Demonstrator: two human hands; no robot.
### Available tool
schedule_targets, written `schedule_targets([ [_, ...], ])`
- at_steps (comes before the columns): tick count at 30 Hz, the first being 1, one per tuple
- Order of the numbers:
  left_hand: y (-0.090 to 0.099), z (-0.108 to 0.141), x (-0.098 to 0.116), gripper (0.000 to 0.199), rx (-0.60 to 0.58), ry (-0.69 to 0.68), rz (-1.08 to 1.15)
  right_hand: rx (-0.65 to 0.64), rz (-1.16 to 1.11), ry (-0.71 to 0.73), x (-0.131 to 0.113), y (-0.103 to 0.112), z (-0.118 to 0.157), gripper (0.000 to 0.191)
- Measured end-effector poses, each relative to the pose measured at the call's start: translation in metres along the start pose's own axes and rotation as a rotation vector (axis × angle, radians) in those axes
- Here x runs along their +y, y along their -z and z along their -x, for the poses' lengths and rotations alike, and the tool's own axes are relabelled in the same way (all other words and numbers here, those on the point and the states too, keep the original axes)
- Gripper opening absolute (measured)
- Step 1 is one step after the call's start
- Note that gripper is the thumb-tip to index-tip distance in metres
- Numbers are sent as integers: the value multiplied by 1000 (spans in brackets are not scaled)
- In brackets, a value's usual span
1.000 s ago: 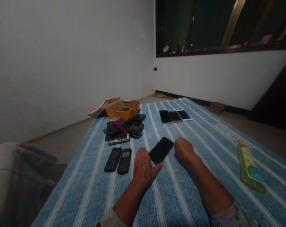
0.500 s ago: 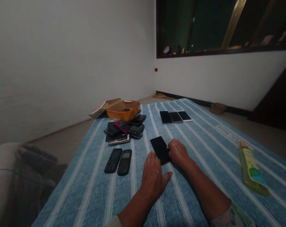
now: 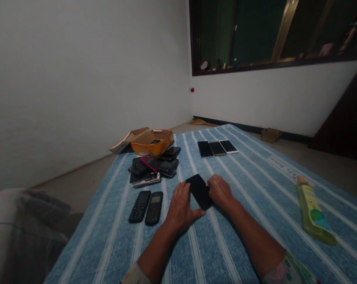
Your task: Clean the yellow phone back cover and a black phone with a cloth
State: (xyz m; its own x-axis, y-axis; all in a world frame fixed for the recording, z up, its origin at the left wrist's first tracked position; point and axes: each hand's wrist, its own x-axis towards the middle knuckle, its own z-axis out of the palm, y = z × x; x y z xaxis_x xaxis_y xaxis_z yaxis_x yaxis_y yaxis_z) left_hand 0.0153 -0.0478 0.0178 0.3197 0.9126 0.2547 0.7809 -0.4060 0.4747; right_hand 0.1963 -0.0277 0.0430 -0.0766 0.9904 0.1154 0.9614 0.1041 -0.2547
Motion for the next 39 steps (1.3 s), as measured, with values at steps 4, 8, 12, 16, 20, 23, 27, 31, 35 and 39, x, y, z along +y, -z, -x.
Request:
schedule_targets([
  [4, 0, -18, -2, 126, -104, -15, 25, 29, -3, 22, -1, -6, -1, 29],
  [8, -1, -26, 0, 136, -168, 8, 4, 44, 1, 44, -1, -10, -2, 27],
  [12, -2, -25, 0, 136, -160, 12, -4, 49, 11, 58, -2, -9, -2, 27],
  [16, -5, -24, -1, 136, -116, -9, 31, 33, 28, 36, -5, -8, -5, 29],
  [20, -9, -25, -2, 141, -94, -24, 66, 2, 59, 29, -13, -8, -17, 30],
  [23, -10, -25, -3, 142, -91, -8, 67, -14, 71, 39, -24, -8, -33, 30],
  [27, -11, -24, -1, 141, -75, -6, 62, -46, 85, 45, -37, -6, -55, 33],
  [31, -10, -23, 3, 139, -52, 23, 54, -85, 119, 65, -38, 0, -57, 34],
  [35, -8, -21, 7, 138, -59, 28, 64, -115, 174, 84, -28, 7, -31, 32],
  [39, -8, -20, 9, 137, -68, 48, 49, -128, 213, 88, -14, 13, 7, 30],
])
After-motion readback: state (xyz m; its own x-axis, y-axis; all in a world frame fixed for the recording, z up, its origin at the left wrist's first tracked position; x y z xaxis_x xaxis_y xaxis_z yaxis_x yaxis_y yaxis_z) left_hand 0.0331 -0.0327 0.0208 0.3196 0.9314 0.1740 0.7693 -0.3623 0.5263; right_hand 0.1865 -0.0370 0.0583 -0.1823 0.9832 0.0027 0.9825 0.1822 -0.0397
